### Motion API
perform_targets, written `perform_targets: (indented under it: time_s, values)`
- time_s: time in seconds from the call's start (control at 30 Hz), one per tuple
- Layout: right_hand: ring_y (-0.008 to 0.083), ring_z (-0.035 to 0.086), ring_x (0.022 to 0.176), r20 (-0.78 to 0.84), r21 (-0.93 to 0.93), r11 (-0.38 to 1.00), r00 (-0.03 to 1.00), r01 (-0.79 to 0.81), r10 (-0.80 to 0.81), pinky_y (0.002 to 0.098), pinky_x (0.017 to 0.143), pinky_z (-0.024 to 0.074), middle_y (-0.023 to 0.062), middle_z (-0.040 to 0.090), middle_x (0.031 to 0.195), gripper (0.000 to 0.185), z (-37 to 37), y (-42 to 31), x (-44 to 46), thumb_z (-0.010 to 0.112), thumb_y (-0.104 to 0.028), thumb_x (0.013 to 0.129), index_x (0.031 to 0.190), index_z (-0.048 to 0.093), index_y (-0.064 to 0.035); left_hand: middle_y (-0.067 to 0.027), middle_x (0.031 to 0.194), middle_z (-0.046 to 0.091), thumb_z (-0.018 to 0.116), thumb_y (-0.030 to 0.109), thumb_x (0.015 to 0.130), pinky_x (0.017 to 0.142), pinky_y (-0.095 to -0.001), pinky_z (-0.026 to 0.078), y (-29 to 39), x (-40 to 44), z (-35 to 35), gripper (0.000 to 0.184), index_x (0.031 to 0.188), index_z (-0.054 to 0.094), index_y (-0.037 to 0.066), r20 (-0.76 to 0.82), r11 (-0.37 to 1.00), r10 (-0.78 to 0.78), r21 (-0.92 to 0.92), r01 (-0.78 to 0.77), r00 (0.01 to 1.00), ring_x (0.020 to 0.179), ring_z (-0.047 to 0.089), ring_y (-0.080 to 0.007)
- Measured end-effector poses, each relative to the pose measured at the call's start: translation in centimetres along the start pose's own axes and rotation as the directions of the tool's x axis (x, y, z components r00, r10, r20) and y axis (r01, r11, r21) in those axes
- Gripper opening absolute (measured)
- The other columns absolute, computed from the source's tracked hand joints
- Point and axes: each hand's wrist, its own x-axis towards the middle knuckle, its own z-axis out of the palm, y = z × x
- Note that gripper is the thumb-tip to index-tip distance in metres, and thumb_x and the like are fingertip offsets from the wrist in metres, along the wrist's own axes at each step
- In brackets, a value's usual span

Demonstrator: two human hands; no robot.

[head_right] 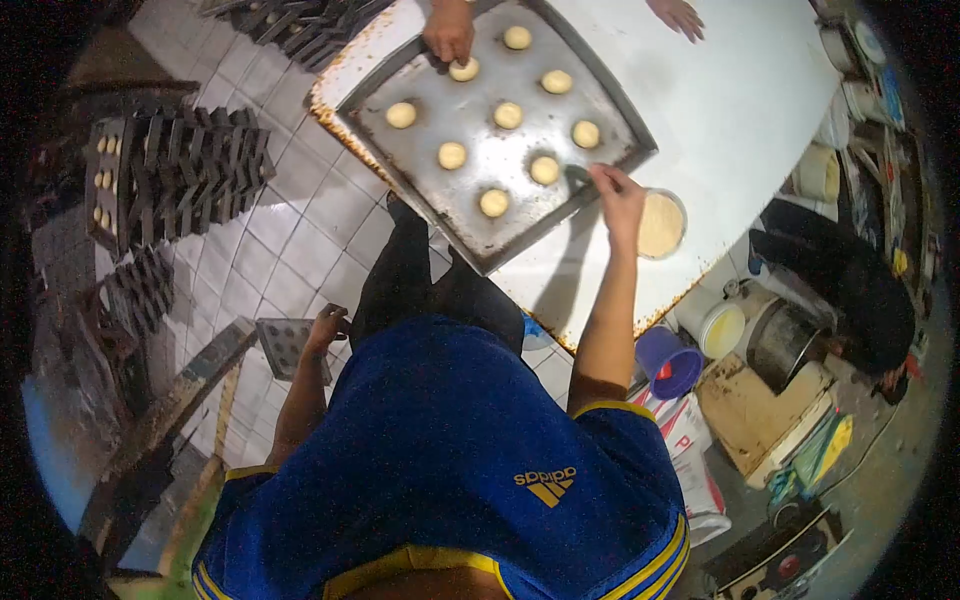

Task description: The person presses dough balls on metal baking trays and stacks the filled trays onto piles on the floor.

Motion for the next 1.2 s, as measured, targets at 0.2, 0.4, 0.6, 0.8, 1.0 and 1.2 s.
perform_targets:
  time_s: [0.2, 0.4, 0.6, 0.8, 1.0, 1.2]
  values:
    - [0.0131, 0.067, 0.081, 0.384, -0.048, 0.967, 0.898, 0.251, -0.214, 0.0286, 0.077, 0.0533, 0.011, 0.078, 0.091, 0.031, 18.9, -8.9, 2.9, 0.078, -0.028, 0.093, 0.104, 0.079, 0.0007, -0.0081, 0.084, 0.071, 0.063, 0.033, 0.098, 0.07, -0.0362, 0.055, -1.8, -1.5, -1.3, 0.033, 0.118, 0.057, 0.007, -0.039, 0.993, -0.025, -0.119, 0.02, 0.999, 0.074, 0.067, -0.0182]
    - [0.033, 0.068, 0.093, 0.489, -0.297, 0.636, 0.685, 0.712, -0.54, 0.0452, 0.085, 0.0519, 0.0153, 0.075, 0.096, 0.024, 30.6, -11.4, 5.6, 0.073, -0.026, 0.091, 0.101, 0.078, -0.005, -0.0107, 0.081, 0.071, 0.061, 0.031, 0.099, 0.063, -0.0356, 0.054, -4.8, -3.4, -2.8, 0.033, 0.117, 0.057, 0.003, -0.113, 0.966, -0.064, -0.256, 0.033, 0.992, 0.069, 0.067, -0.0197]
    - [0.0279, 0.063, 0.097, 0.634, -0.48, 0.203, 0.498, 0.853, -0.591, 0.0422, 0.085, 0.0475, 0.0079, 0.073, 0.098, 0.024, 33.3, -9.8, 5.4, 0.066, -0.03, 0.095, 0.103, 0.078, -0.011, -0.012, 0.082, 0.07, 0.06, 0.029, 0.098, 0.064, -0.0362, 0.055, -9.2, -5.0, -1.8, 0.03, 0.115, 0.058, 0.005, -0.125, 0.94, -0.175, -0.315, 0.128, 0.977, 0.07, 0.067, -0.0207]
    - [0.0275, 0.055, 0.112, 0.669, -0.544, 0.14, 0.529, 0.827, -0.522, 0.0441, 0.09, 0.044, 0.008, 0.063, 0.126, 0.048, 32.1, -9.7, 0.6, 0.059, -0.04, 0.1, 0.137, 0.063, -0.0094, -0.0118, 0.082, 0.071, 0.061, 0.031, 0.099, 0.064, -0.0366, 0.055, -10.6, -4.7, -1.7, 0.03, 0.114, 0.059, 0.005, -0.107, 0.935, -0.175, -0.329, 0.131, 0.979, 0.07, 0.068, -0.0209]
    - [0.0353, 0.054, 0.121, 0.448, -0.545, 0.446, 0.697, 0.709, -0.56, 0.0487, 0.103, 0.0421, 0.0125, 0.059, 0.138, 0.047, 30.1, -12.4, 0.7, 0.051, -0.036, 0.106, 0.144, 0.057, -0.0098, -0.0128, 0.085, 0.07, 0.065, 0.026, 0.099, 0.066, -0.0386, 0.058, -10.8, 0.2, -8.6, 0.027, 0.114, 0.059, 0.004, -0.215, 0.883, -0.035, -0.464, -0.071, 0.976, 0.073, 0.069, -0.0227]
    - [0.0332, 0.058, 0.124, -0.013, -0.236, 0.869, 0.892, 0.436, -0.451, 0.0431, 0.109, 0.0423, 0.0205, 0.064, 0.135, 0.042, 24.6, -14.7, -2.1, 0.054, -0.017, 0.103, 0.139, 0.058, 0.0027, -0.0039, 0.072, 0.059, 0.08, 0.032, 0.091, 0.046, -0.0293, 0.036, -6.4, 8.5, -30.5, 0.036, 0.094, 0.063, 0.001, -0.635, 0.815, -0.014, -0.455, -0.359, 0.773, 0.054, 0.048, -0.0099]
